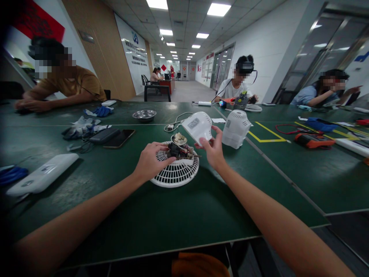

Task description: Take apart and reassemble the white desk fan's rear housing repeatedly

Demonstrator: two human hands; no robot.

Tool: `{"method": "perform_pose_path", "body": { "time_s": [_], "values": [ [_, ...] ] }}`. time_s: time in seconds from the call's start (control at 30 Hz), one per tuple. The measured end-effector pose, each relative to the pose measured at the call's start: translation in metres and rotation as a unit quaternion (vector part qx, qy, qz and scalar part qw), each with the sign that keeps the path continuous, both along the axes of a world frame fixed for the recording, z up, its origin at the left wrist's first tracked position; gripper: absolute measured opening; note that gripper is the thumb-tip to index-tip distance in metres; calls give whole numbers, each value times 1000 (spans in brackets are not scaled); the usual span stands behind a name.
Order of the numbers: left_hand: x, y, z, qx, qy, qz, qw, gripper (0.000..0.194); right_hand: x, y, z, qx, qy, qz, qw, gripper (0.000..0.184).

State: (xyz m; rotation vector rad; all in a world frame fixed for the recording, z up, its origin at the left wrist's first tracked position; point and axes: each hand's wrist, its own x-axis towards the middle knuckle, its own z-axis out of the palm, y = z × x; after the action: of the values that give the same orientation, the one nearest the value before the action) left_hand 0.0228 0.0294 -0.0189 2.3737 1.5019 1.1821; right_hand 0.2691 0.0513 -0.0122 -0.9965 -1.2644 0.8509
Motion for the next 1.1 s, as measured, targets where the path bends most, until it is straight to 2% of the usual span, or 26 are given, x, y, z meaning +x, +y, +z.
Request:
{"method": "perform_pose_path", "body": {
  "time_s": [0.1,0.17,0.27,0.37,0.47,0.63,0.8,0.9,1.1],
  "values": [
    [-5,5,0,-6,-5,1,1000,56,-8,-12,4,73,-26,27,997,78],
    [-9,10,-1,-25,-19,-9,999,70,-14,-18,5,86,-57,29,994,82],
    [-17,18,-3,-62,-38,-59,996,88,-21,-24,5,83,-112,27,990,83],
    [-22,23,-3,-86,-53,-110,989,94,-24,-25,4,110,-159,51,980,77],
    [-25,24,-1,-85,-51,-146,984,91,-24,-26,4,134,-207,69,967,72],
    [-27,27,0,-71,-23,-141,987,86,-23,-25,4,145,-264,86,950,67],
    [-29,29,0,-77,26,-101,992,82,-18,-23,6,121,-254,90,955,74],
    [-29,28,3,-75,44,-111,990,74,-14,-22,7,116,-250,108,955,76],
    [-28,24,6,-54,71,-138,986,59,-9,-23,8,189,-295,129,928,69]
  ]
}}
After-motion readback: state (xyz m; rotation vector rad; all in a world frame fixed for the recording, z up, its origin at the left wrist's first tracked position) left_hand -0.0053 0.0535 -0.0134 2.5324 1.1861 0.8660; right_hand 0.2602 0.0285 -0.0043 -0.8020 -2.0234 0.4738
